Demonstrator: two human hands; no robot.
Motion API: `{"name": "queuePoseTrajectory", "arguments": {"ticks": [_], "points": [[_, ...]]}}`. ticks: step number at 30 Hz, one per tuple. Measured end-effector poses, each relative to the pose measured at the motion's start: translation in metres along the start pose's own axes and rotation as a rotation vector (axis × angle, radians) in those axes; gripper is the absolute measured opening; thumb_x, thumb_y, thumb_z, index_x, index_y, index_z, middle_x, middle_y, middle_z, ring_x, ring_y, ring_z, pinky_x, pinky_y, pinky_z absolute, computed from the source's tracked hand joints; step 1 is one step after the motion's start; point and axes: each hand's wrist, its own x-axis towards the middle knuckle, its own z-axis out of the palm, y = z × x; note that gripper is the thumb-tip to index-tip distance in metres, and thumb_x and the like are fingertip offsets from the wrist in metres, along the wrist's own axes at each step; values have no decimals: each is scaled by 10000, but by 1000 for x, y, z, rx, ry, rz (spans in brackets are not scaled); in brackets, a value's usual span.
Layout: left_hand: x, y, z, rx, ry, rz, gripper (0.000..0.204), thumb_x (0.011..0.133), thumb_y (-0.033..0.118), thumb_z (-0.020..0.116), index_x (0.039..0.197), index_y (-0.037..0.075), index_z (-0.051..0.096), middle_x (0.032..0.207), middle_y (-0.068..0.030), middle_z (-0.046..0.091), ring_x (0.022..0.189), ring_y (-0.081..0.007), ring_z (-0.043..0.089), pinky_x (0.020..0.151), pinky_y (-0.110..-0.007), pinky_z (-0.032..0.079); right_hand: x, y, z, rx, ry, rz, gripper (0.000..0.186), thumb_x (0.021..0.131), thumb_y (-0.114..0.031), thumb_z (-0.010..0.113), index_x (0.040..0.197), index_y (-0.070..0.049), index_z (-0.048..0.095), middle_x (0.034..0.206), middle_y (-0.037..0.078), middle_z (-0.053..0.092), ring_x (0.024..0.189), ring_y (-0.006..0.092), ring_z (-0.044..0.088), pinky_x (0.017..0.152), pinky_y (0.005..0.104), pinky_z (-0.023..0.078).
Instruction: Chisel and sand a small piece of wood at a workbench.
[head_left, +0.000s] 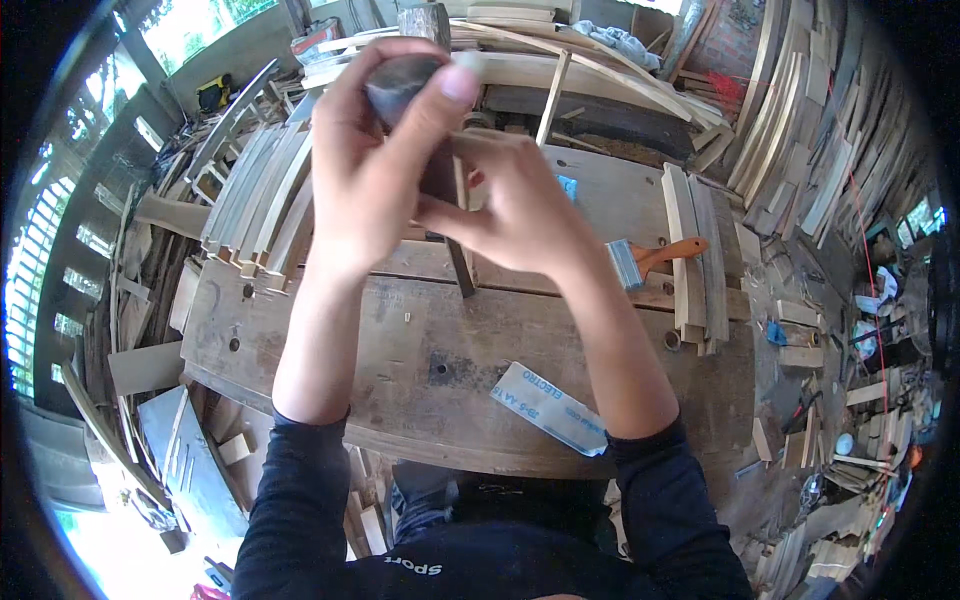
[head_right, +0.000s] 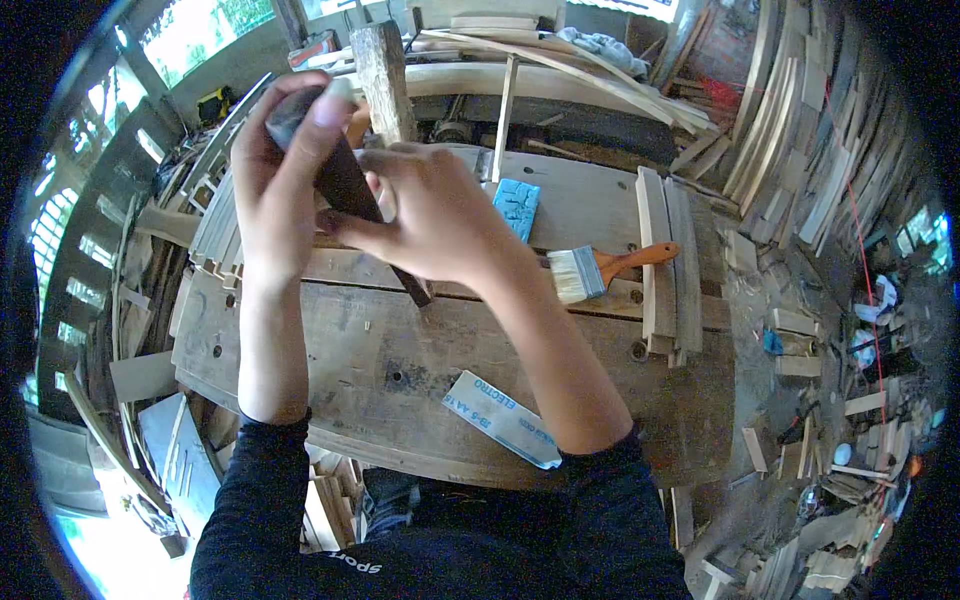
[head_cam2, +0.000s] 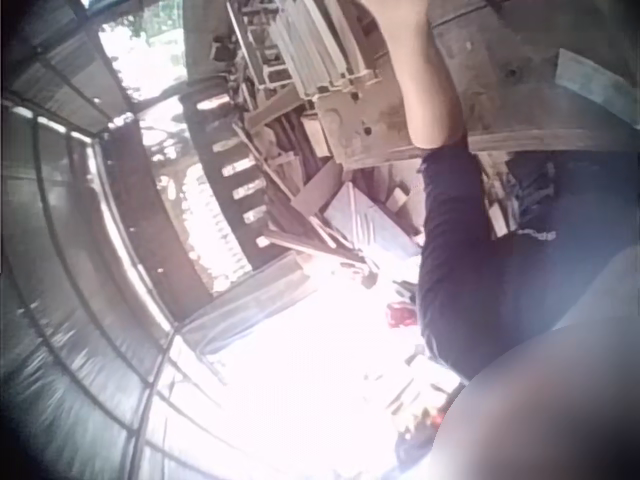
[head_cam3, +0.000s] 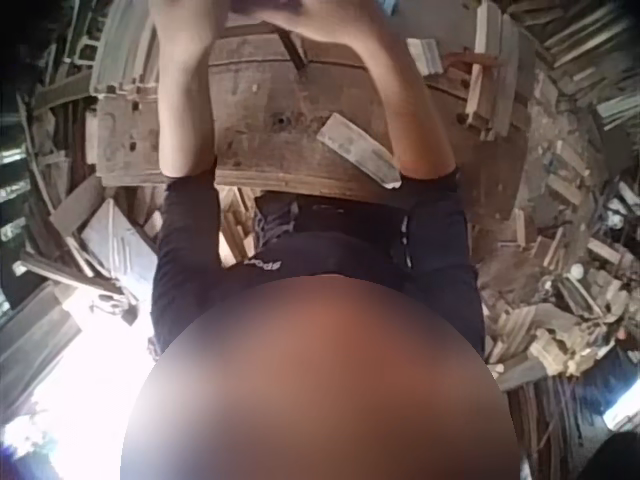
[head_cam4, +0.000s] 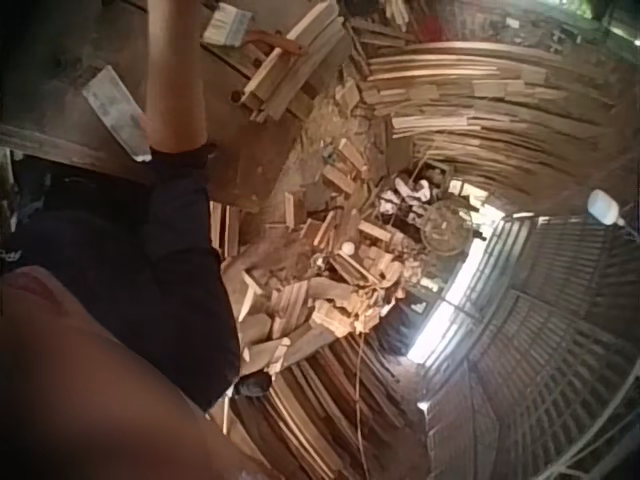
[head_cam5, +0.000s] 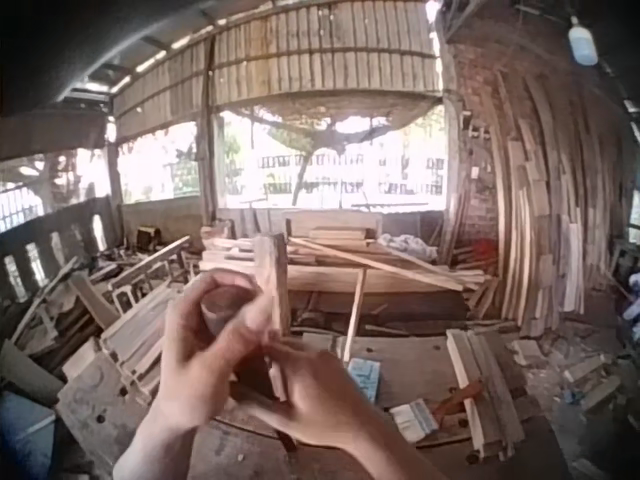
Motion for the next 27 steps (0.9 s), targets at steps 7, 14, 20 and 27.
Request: {"name": "queuePoseTrajectory", "arguments": {"ticks": [7,14,20,27], "points": [[22,-41,-25,-491,-110,-292,243,922,226,592,1024,5,603,729,-41,594,623,-146,598,602,-269,510,1,23,-8,41,132,90,214,912,8,503,1112,-19,573,898,145,690,775,250,692,670,369,568],[13,-49,-7,-519,-212,-386,186,876,144,606,901,-30,665,612,-9,515,510,-85,494,490,-234,392,-6,38,-16,312,145,236,658,893,51,542,1470,-78,253,936,177,690,832,208,698,748,330,586],[11,-39,-8,-445,-22,-329,175,881,186,605,863,15,633,536,26,353,438,-79,324,441,-245,270,-7,46,-17,293,169,289,148,879,-20,620,1013,43,616,834,94,686,789,135,679,700,272,566],[5,-14,-14,-492,-72,-148,231,928,215,491,755,65,456,541,3,357,395,-91,292,405,-252,266,-5,45,10,492,392,240,207,987,-84,488,1145,-43,615,607,-30,475,523,25,459,555,251,531]]}}
